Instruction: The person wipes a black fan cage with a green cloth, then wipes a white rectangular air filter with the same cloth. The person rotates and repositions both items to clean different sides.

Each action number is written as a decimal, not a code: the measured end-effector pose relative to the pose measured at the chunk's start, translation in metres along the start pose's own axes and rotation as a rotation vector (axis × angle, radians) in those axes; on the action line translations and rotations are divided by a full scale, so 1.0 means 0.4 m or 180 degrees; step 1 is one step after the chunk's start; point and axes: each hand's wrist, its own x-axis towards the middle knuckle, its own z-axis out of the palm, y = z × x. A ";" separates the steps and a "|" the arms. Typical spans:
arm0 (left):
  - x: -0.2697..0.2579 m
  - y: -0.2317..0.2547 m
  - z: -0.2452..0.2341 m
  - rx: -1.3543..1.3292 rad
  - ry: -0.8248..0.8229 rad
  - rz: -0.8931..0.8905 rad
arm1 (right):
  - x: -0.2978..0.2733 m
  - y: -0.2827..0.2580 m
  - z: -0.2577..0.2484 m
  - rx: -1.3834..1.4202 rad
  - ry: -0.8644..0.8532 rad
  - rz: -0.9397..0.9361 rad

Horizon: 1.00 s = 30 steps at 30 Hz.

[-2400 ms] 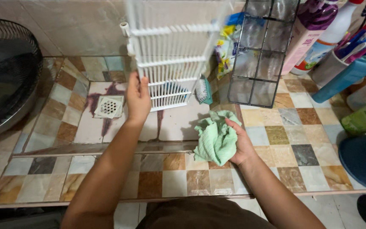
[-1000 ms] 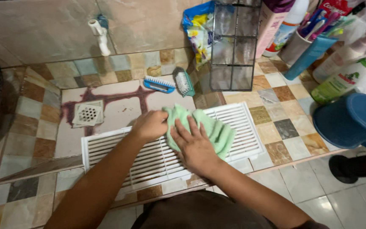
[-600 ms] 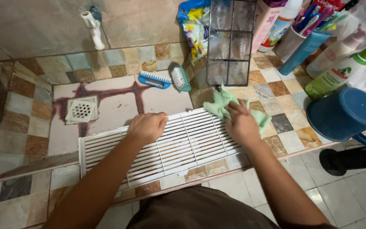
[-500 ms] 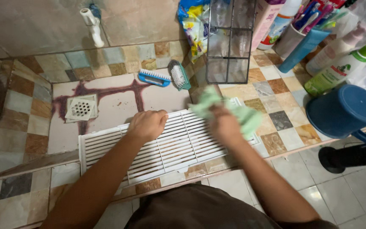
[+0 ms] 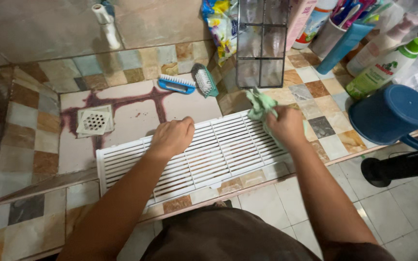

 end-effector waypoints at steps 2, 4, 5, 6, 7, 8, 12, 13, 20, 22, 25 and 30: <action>0.000 -0.002 0.004 -0.0136 0.0021 -0.0092 | -0.012 -0.083 0.028 0.0329 -0.0097 0.0429; 0.002 -0.007 0.009 -0.0257 0.0051 -0.0167 | -0.061 -0.197 0.112 0.0882 -0.0345 -0.0360; 0.003 -0.011 0.011 -0.0316 0.0065 -0.0204 | -0.109 -0.242 0.152 0.1219 -0.0498 -0.1213; 0.005 -0.013 0.012 -0.0309 0.0156 -0.0155 | -0.142 -0.273 0.182 0.0506 -0.0395 -0.1903; 0.007 -0.016 0.013 -0.0302 0.0245 -0.0111 | -0.153 -0.288 0.198 -0.0222 -0.0291 -0.2573; 0.007 -0.021 0.011 -0.0294 0.0334 -0.0066 | -0.148 -0.285 0.198 -0.0115 -0.0386 -0.2342; 0.003 -0.017 0.008 -0.0272 0.0083 -0.0228 | -0.105 -0.194 0.117 0.0077 -0.0814 -0.1484; 0.003 -0.015 0.004 -0.0287 -0.0027 -0.0291 | -0.099 -0.181 0.099 0.0029 -0.0728 -0.1240; 0.012 -0.003 -0.010 -0.0350 -0.0136 -0.0505 | -0.191 -0.307 0.165 -0.0453 -0.0407 -0.1155; 0.016 -0.005 -0.008 -0.0419 -0.0044 -0.0478 | -0.210 -0.320 0.169 -0.0382 -0.0570 -0.1864; 0.013 -0.008 -0.003 -0.0432 -0.0088 -0.0489 | -0.215 -0.264 0.144 0.0197 -0.1028 -0.2435; 0.013 0.005 -0.008 -0.0296 -0.0109 -0.0469 | -0.178 -0.052 0.071 0.0578 -0.1096 -0.1917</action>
